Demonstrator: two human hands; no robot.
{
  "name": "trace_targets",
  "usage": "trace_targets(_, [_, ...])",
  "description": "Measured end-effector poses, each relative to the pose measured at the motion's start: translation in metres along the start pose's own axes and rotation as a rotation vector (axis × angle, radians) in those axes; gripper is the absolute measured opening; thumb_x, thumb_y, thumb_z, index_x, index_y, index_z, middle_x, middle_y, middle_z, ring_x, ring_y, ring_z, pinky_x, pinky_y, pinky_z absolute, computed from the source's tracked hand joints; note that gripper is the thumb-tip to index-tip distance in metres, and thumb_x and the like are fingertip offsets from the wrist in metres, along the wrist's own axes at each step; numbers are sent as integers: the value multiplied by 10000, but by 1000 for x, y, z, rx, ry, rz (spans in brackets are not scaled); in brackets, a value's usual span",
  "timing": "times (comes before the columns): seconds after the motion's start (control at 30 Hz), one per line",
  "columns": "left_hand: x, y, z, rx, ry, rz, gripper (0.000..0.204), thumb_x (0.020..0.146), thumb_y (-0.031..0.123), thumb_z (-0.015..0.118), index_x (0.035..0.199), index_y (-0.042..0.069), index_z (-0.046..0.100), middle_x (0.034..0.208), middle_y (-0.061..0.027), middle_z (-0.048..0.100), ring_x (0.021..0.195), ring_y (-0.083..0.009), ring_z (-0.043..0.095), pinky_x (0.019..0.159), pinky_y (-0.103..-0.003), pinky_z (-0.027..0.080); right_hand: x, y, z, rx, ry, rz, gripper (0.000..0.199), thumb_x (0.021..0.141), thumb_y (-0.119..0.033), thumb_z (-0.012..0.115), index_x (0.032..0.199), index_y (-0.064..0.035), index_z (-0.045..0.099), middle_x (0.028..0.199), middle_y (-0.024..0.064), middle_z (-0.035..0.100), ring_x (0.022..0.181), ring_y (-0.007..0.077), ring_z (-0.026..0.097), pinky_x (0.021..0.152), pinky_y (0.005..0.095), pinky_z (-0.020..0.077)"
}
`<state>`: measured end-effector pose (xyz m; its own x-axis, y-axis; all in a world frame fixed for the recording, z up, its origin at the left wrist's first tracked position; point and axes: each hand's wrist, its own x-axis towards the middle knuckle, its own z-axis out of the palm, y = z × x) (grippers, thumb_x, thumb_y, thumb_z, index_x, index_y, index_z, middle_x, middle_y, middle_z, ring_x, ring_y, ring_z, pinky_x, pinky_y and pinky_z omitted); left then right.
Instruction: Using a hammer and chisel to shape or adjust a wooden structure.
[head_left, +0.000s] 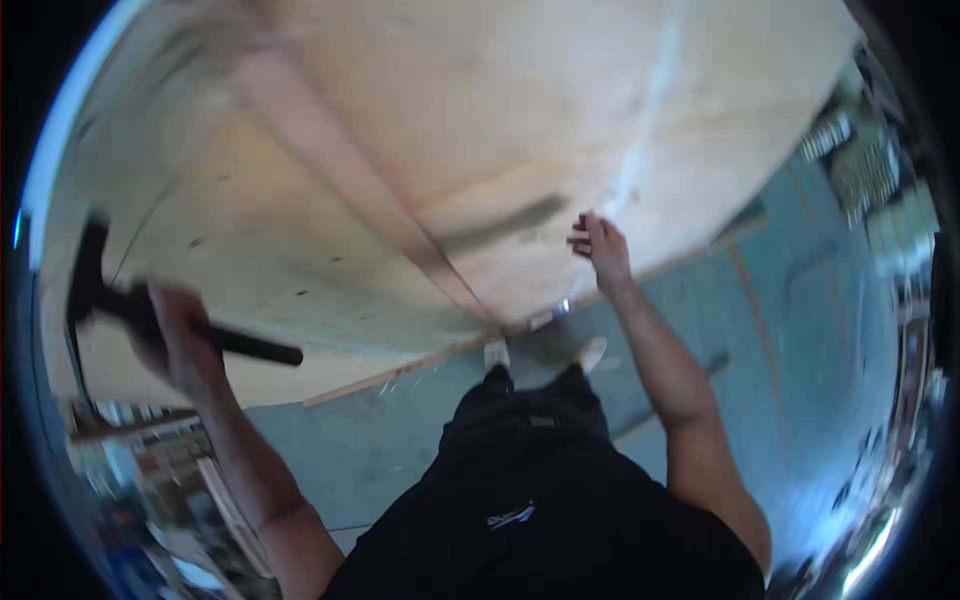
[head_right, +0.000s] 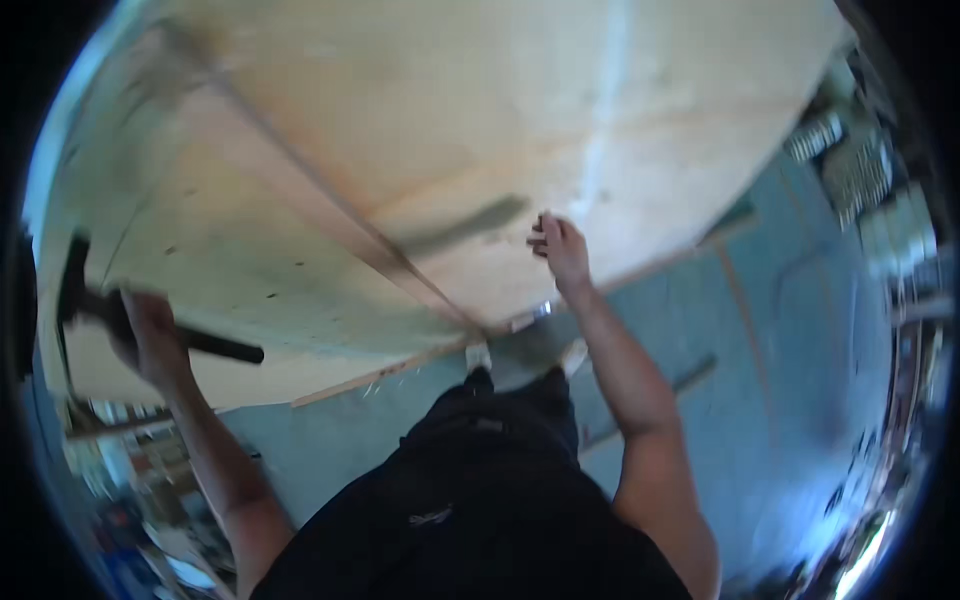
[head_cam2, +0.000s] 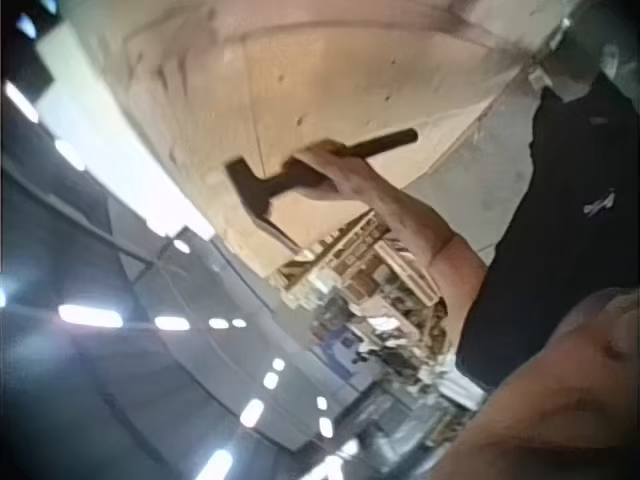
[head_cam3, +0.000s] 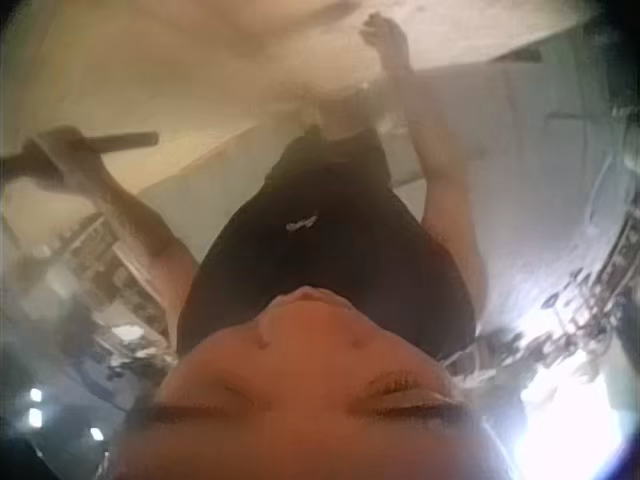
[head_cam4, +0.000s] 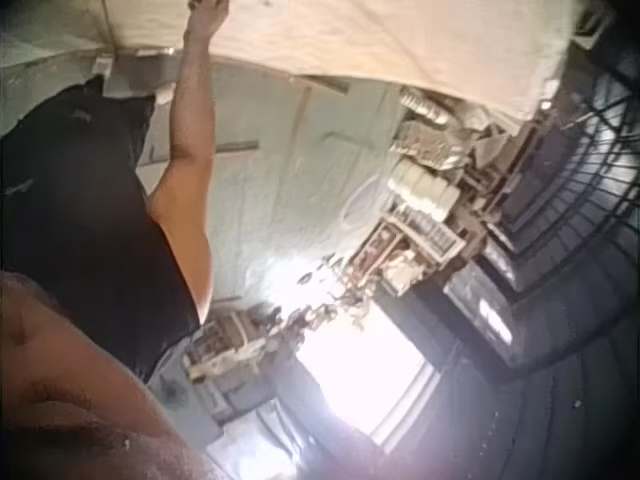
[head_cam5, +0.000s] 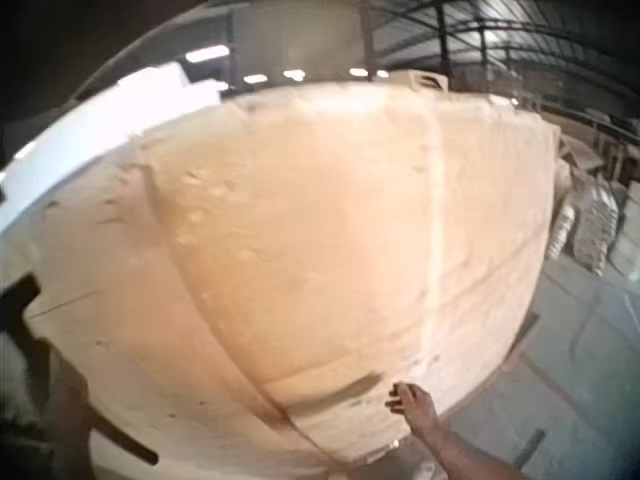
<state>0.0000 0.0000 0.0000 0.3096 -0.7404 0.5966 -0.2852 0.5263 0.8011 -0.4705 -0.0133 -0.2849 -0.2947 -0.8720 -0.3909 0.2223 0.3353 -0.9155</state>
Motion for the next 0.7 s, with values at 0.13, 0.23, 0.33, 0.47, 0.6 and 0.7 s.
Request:
trace_targets(0.13, [-119, -131, 6, 0, -199, -182, 74, 922, 120, 631, 966, 71, 596, 796, -65, 604, 730, -169, 576, 615, -303, 469, 53, 52, -25, -23, 194, -29, 416, 989, -413, 544, 1072, -15, 634, 920, 58, 659, 821, 137, 651, 699, 281, 512])
trace_targets(0.23, [-250, -104, 45, 511, -889, -399, 261, 861, 236, 689, 957, -1, 644, 832, -137, 653, 803, -239, 646, 720, -404, 508, -55, 139, -93, -299, 145, 200, 387, 979, -394, 569, 1067, -24, 641, 920, 44, 666, 764, 122, 640, 643, 273, 505])
trace_targets(0.33, [-322, -150, 86, 356, -1248, -934, 364, 848, 352, 717, 956, 13, 638, 762, -175, 645, 699, -305, 639, 674, -393, 495, -109, 199, -110, -607, -65, 313, 401, 949, -397, 601, 1055, -15, 665, 883, 72, 672, 760, 139, 644, 661, 300, 514])
trace_targets(0.47, [-419, -204, 57, 535, -1437, -943, 367, 857, 388, 684, 922, 34, 612, 792, -183, 648, 744, -324, 641, 709, -427, 489, -175, 262, -127, -885, -306, 300, 464, 894, -446, 644, 1052, -11, 681, 900, 161, 702, 853, 290, 677, 773, 396, 529])
trace_targets(0.6, [-466, -164, 7, 548, -1596, -1149, 327, 862, 351, 670, 947, 43, 601, 838, -205, 652, 828, -381, 645, 746, -452, 489, -249, 272, -165, -924, -737, 564, 450, 852, -463, 681, 1048, -58, 704, 987, 176, 697, 941, 329, 666, 826, 413, 524])
trace_targets(0.7, [-514, -127, -34, 563, -1629, -1087, 315, 871, 343, 656, 974, 53, 592, 824, -183, 647, 818, -369, 647, 761, -442, 494, -278, 279, -185, -1029, -884, 407, 414, 830, -444, 698, 1035, -85, 717, 977, 162, 702, 923, 327, 674, 809, 417, 533])
